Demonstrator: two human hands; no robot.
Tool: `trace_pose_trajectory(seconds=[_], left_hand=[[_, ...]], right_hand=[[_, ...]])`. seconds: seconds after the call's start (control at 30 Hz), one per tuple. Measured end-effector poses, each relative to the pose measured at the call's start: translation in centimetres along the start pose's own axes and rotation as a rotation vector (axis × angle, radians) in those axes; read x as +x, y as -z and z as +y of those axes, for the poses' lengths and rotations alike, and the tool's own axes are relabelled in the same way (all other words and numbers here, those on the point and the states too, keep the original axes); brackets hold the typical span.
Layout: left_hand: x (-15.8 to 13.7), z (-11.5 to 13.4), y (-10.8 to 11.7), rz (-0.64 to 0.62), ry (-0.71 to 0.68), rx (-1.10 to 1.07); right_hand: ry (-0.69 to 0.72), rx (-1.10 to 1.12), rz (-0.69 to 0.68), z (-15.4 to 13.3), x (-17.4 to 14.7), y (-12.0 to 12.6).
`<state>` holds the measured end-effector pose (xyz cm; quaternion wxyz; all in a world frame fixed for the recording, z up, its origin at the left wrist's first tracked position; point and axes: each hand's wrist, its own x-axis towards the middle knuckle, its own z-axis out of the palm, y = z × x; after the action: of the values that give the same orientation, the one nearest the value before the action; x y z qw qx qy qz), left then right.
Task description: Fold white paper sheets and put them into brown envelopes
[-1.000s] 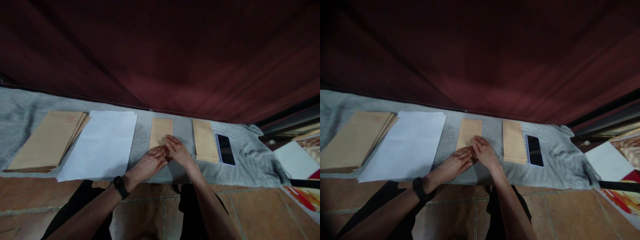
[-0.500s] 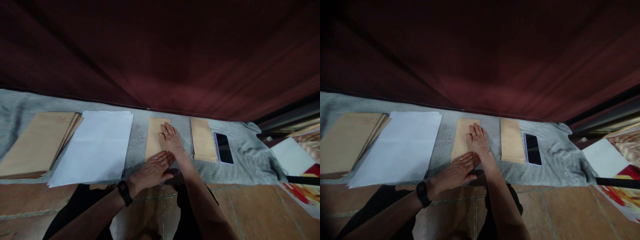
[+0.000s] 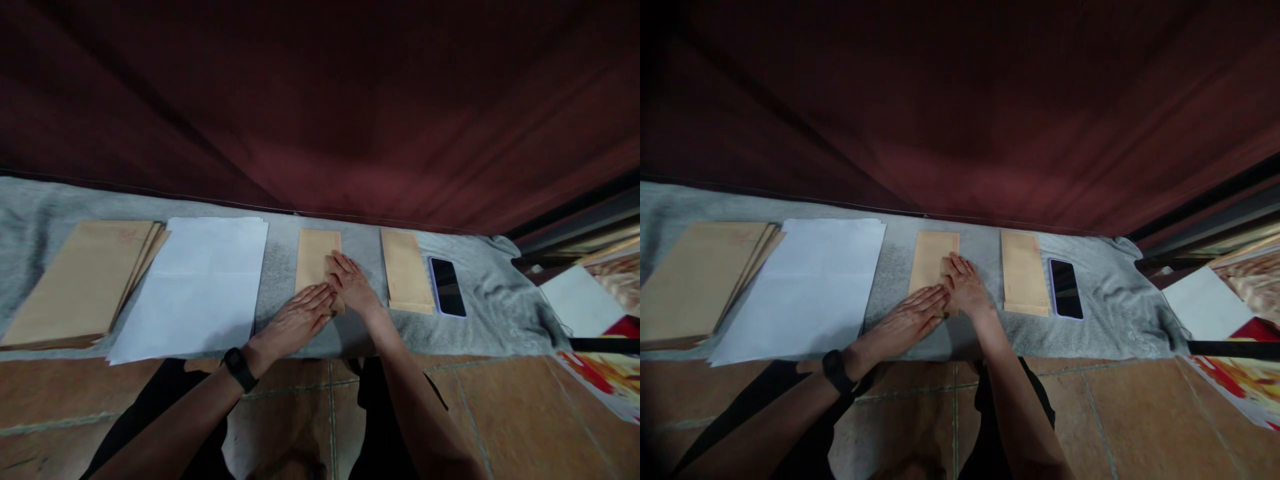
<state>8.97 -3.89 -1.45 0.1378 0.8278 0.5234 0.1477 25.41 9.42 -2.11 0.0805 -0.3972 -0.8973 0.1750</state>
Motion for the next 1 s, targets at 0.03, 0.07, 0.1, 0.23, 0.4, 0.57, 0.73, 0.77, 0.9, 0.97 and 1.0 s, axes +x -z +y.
trace_pose_trajectory(seconds=[0.03,0.07,0.1,0.23,0.4,0.57,0.73,0.77,0.9,0.97,1.0], left_hand=[[0.0,-0.2,-0.3,0.003,0.007,0.027],[0.1,-0.3,-0.6,0.008,0.012,0.048],[0.2,-0.3,-0.8,0.014,0.016,0.065],[1.0,-0.4,-0.9,0.039,0.043,0.087],[2.5,-1.2,-0.8,0.061,0.068,0.087],[4.1,-2.2,-1.3,0.067,0.105,0.110],[5.8,-2.9,-1.3,0.077,0.144,0.130],[6.3,-3.0,-1.2,0.080,0.146,0.135],[8.8,-3.8,-1.1,0.090,0.167,0.158],[10.2,-4.3,-1.2,0.098,0.190,0.163],[10.8,-4.5,-1.2,0.100,0.198,0.165]], right_hand=[[0.010,0.006,-0.009,0.2,-0.3,0.1],[0.020,0.012,-0.017,0.4,-0.6,0.1],[0.028,0.020,-0.023,0.5,-0.8,0.2],[0.044,0.070,-0.009,1.0,-1.1,0.7],[0.042,0.164,0.043,1.3,-0.8,1.5],[-0.056,0.176,0.078,1.7,-0.4,2.2],[-0.110,0.087,0.064,1.7,-0.3,2.4],[-0.119,0.073,0.052,1.7,-0.4,2.5],[-0.125,0.085,-0.005,1.5,-0.8,3.1],[-0.119,0.110,-0.040,1.4,-1.1,3.4],[-0.119,0.119,-0.056,1.4,-1.2,3.5]])
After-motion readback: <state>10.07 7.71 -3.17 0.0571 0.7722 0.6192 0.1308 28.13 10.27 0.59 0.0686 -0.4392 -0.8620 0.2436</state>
